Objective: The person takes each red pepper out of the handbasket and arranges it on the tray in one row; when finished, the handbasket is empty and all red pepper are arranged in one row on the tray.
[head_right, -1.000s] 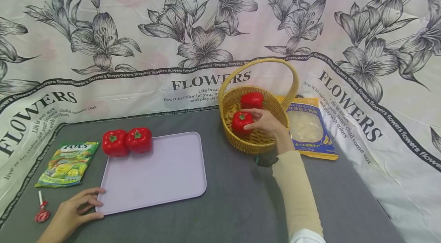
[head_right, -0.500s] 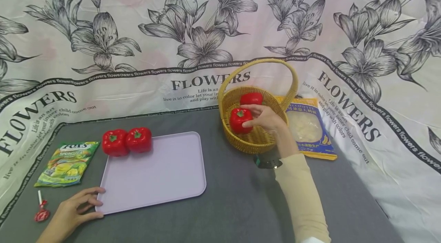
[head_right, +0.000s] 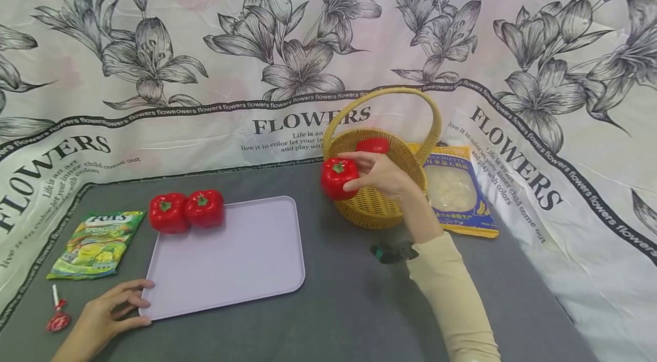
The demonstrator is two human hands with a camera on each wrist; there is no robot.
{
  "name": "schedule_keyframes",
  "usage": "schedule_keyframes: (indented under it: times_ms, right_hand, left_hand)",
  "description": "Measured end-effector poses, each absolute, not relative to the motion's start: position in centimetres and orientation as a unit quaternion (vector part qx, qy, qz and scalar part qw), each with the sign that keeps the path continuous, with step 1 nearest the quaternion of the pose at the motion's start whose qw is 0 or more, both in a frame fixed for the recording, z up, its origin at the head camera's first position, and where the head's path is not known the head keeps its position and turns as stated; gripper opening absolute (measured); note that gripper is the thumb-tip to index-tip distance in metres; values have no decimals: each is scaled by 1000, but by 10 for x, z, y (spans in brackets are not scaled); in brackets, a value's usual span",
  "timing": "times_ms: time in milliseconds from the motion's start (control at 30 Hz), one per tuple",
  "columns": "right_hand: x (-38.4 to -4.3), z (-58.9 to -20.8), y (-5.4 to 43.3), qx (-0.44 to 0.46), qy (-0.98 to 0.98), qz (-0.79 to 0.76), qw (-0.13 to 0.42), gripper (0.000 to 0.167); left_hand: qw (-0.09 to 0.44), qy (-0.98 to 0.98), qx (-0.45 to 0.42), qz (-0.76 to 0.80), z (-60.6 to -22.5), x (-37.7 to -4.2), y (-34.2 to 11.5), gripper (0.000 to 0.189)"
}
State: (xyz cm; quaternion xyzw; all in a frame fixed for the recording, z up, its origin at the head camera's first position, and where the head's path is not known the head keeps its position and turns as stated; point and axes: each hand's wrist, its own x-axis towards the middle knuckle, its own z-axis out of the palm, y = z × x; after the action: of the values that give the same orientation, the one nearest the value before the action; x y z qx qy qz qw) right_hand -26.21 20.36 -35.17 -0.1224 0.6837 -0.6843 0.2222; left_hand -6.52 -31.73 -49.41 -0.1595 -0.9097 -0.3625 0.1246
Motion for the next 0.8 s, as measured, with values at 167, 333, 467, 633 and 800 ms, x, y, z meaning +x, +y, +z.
schedule_keyframes:
  times_ms: [167,333,467,633,800]
  right_hand:
    - [-262,-356,186,-137,677,-683,236,62]
    - [-266,-368,165,-134,666,-694,241,61]
    - [-270,-379,147,-129,655,-701,252,62]
    - [-276,-393,123,-143,657,-694,256,61]
    - [-282,-405,99,-131,662,-693,255,59]
  left_hand:
    - [129,-910,-162,-359,-494,-65,-317,41]
    - [127,-911,-159,-360,-493,-65,-317,41]
    - [128,-911,-159,-359,-493,-63,-317,41]
    - [125,-911,-159,-360,-492,-63,-317,41]
    - [125,-904,-169,-371,-493,-65,-317,42]
